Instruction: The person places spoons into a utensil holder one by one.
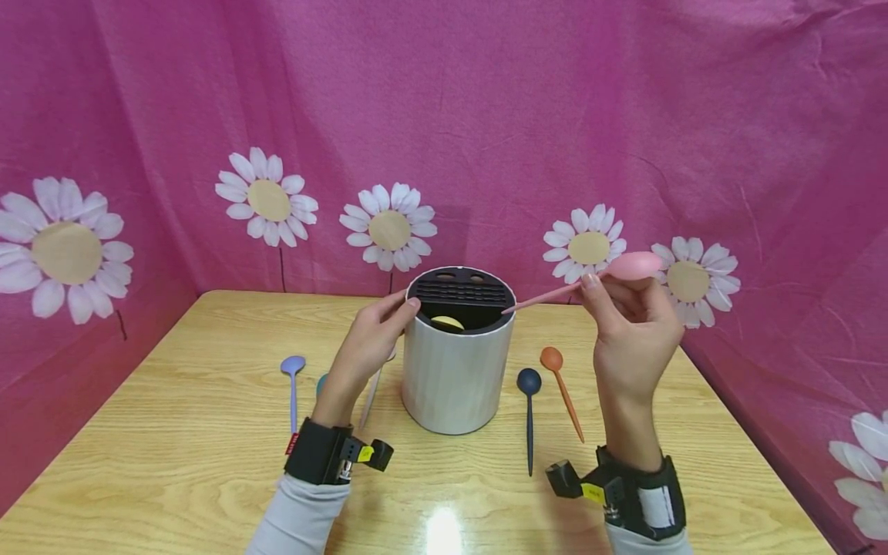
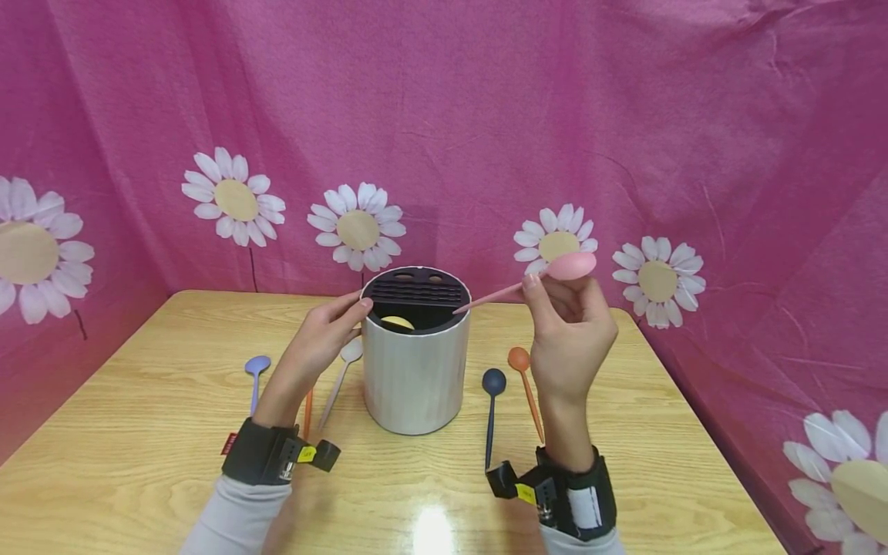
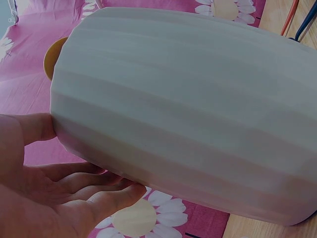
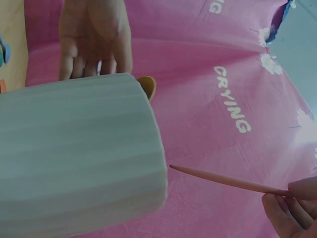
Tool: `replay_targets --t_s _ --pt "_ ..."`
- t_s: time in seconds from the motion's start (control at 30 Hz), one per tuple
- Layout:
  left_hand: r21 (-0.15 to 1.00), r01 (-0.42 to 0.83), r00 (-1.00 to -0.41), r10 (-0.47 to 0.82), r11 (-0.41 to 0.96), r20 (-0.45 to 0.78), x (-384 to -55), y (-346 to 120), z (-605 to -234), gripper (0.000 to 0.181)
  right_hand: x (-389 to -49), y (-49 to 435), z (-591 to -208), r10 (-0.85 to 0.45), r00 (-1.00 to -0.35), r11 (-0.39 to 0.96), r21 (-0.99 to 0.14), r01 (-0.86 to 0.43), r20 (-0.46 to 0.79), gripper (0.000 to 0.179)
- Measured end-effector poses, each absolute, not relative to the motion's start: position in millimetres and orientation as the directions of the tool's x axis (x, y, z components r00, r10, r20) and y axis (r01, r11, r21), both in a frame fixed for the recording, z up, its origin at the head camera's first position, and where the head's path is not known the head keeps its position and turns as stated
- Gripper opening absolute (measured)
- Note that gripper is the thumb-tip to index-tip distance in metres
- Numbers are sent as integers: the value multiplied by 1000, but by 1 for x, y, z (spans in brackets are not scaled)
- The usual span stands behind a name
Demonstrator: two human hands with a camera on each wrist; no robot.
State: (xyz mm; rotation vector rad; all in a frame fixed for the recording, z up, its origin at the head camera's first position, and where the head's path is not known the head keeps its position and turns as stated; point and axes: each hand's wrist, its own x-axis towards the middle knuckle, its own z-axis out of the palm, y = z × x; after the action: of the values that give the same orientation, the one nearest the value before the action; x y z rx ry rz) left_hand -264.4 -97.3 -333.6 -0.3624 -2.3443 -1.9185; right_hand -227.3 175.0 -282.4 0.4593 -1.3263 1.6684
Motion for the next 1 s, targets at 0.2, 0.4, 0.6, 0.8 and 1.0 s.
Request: replay_targets --t_s 0.2,0.4,0.6,0.8,1.0 --pt "955 243 -966 130 171 223 -264 -98 -334 47 -234 169 -290 403 -518 21 -573 -819 755 24" --pt "952 247 -966 128 180 226 -265 -97 -334 46 -234 163 -291 375 -532 23 -582 -813 759 20" --pt "952 243 -967 119 184 224 -265 -98 -333 46 -223 149 -284 323 -534 105 -590 -800 781 20" --pt "949 249 -966 116 195 230 -265 -97 -333 45 -222 142 -286 298 -547 174 -608 -775 782 20" --pt "947 247 -967 113 207 228 -265 -97 -333 45 -223 140 -288 283 -553 199 -612 -765 783 21"
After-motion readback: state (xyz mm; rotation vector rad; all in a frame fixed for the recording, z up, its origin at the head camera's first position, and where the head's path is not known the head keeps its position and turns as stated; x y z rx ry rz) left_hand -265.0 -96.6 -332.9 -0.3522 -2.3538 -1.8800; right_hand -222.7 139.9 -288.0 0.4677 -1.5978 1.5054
